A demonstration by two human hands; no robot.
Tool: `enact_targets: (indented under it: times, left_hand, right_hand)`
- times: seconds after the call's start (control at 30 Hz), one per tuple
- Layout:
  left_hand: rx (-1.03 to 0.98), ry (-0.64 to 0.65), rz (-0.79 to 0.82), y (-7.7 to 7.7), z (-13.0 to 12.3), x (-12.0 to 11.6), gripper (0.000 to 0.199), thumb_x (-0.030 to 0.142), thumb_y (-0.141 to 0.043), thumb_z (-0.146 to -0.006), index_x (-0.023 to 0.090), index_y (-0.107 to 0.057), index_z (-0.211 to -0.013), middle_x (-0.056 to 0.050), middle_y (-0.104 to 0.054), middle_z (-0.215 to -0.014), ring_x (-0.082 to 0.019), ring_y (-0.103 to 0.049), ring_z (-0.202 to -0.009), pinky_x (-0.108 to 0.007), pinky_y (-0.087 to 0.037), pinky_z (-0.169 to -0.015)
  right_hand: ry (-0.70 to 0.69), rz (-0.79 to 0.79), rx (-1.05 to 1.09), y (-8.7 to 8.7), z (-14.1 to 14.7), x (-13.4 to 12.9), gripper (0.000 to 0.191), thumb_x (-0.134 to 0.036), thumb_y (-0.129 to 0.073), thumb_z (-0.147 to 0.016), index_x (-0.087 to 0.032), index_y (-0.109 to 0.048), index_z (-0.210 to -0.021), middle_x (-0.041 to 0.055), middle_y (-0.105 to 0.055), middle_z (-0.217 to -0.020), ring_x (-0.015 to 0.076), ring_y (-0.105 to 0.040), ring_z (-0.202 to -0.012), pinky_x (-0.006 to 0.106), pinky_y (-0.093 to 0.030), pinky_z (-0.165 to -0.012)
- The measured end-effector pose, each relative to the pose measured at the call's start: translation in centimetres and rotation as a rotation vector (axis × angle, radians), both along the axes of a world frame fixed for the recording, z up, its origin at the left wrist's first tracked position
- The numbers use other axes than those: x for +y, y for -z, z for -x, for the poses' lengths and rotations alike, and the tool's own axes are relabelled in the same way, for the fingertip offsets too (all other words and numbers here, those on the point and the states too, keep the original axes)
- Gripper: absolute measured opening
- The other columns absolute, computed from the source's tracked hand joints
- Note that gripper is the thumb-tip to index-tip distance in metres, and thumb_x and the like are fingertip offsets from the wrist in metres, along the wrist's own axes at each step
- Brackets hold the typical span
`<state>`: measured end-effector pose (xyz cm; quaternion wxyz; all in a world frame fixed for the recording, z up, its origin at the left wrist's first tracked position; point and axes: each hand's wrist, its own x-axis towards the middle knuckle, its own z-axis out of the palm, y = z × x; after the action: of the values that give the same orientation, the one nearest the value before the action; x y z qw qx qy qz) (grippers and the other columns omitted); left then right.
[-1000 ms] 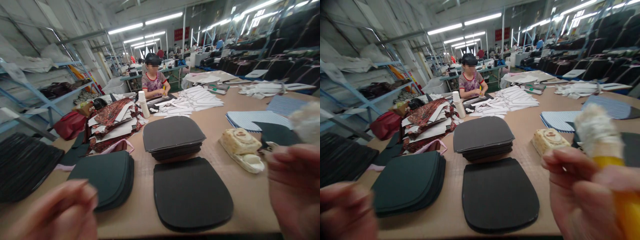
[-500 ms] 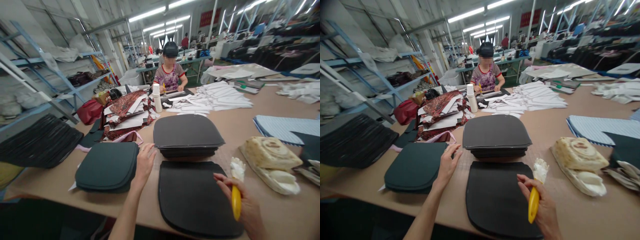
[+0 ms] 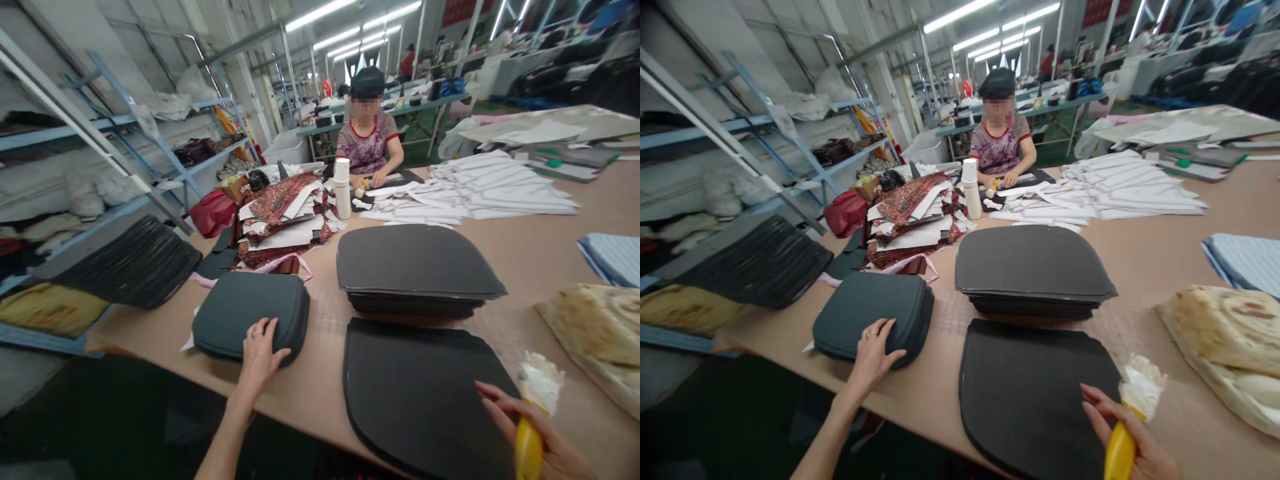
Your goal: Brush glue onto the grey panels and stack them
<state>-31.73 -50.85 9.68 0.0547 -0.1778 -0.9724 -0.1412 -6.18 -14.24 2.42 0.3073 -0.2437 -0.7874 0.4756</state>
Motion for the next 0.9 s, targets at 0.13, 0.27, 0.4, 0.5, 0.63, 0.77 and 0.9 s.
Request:
enact_targets:
  times: [0.13,0.27,0.4,0.5,0.63,0.77,0.9]
  left_hand:
    - [-0.015,0.131,-0.081,0.1,-0.2,-1.2,0.033,0.022,-0.059,-0.077,0.019,-0.055,-0.110,-0.011,-0.056,-0.120,-0.027,-0.049,-0.114,-0.045,-0.042,-0.097]
    - [-0.022,0.203,-0.177,0.0,-0.1,-2.6,0.022,0.028,-0.052,-0.084,0.019,-0.056,-0.103,-0.010,-0.057,-0.114,-0.025,-0.050,-0.112,-0.044,-0.044,-0.096]
    - [-0.030,0.232,-0.246,-0.1,0.2,-3.1,0.012,0.019,-0.051,-0.082,0.019,-0.057,-0.092,-0.009,-0.058,-0.102,-0.025,-0.051,-0.102,-0.044,-0.046,-0.088]
    - [-0.047,0.250,-0.301,0.0,0.6,-3.5,0.016,0.017,-0.042,-0.085,0.019,-0.057,-0.081,-0.007,-0.058,-0.089,-0.023,-0.052,-0.091,-0.040,-0.046,-0.083]
    - [-0.087,0.252,-0.395,0.2,1.6,-4.3,0.017,0.018,-0.042,-0.085,0.020,-0.058,-0.076,-0.006,-0.061,-0.086,-0.020,-0.055,-0.087,-0.036,-0.045,-0.082]
    - [-0.129,0.188,-0.491,0.7,2.9,-4.9,0.017,0.023,-0.056,-0.076,0.019,-0.054,-0.060,-0.003,-0.061,-0.072,-0.021,-0.059,-0.082,-0.034,-0.046,-0.076]
    - [-0.154,0.189,-0.563,0.3,3.6,-5.3,0.022,0.030,-0.055,-0.079,0.018,-0.057,-0.060,-0.001,-0.063,-0.069,-0.017,-0.061,-0.069,-0.028,-0.048,-0.065]
  right_hand:
    - [-0.017,0.017,0.027,-0.7,2.8,-5.0,0.035,-0.058,-0.060,-0.072,-0.023,-0.061,-0.077,0.0066,-0.071,-0.088,0.0209,-0.068,-0.080,0.030,-0.055,-0.080]
    - [-0.070,0.027,0.083,-2.1,6.7,-10.7,0.031,-0.052,-0.064,-0.072,-0.022,-0.057,-0.070,0.0061,-0.071,-0.086,0.0188,-0.069,-0.074,0.024,-0.056,-0.071]
    - [-0.206,0.091,0.060,-4.0,10.2,-15.3,0.030,-0.049,-0.061,-0.076,-0.021,-0.057,-0.067,0.0083,-0.071,-0.088,0.0191,-0.069,-0.079,0.022,-0.055,-0.070]
    - [-0.258,0.171,0.030,-4.7,11.8,-17.7,0.036,-0.054,-0.061,-0.075,-0.020,-0.057,-0.064,0.0101,-0.071,-0.088,0.0204,-0.068,-0.082,0.024,-0.054,-0.072]
    - [-0.280,0.265,0.012,-4.3,13.1,-19.7,0.037,-0.055,-0.061,-0.074,-0.020,-0.056,-0.064,0.0110,-0.070,-0.088,0.0210,-0.067,-0.086,0.025,-0.053,-0.074]
    - [-0.334,0.302,-0.034,-3.7,14.1,-20.8,0.033,-0.051,-0.061,-0.077,-0.020,-0.055,-0.067,0.0114,-0.068,-0.092,0.0216,-0.065,-0.092,0.028,-0.050,-0.081]
    - [-0.378,0.314,-0.030,-4.0,15.4,-21.7,0.032,-0.050,-0.060,-0.078,-0.020,-0.053,-0.068,0.0103,-0.067,-0.091,0.0222,-0.063,-0.094,0.029,-0.049,-0.080]
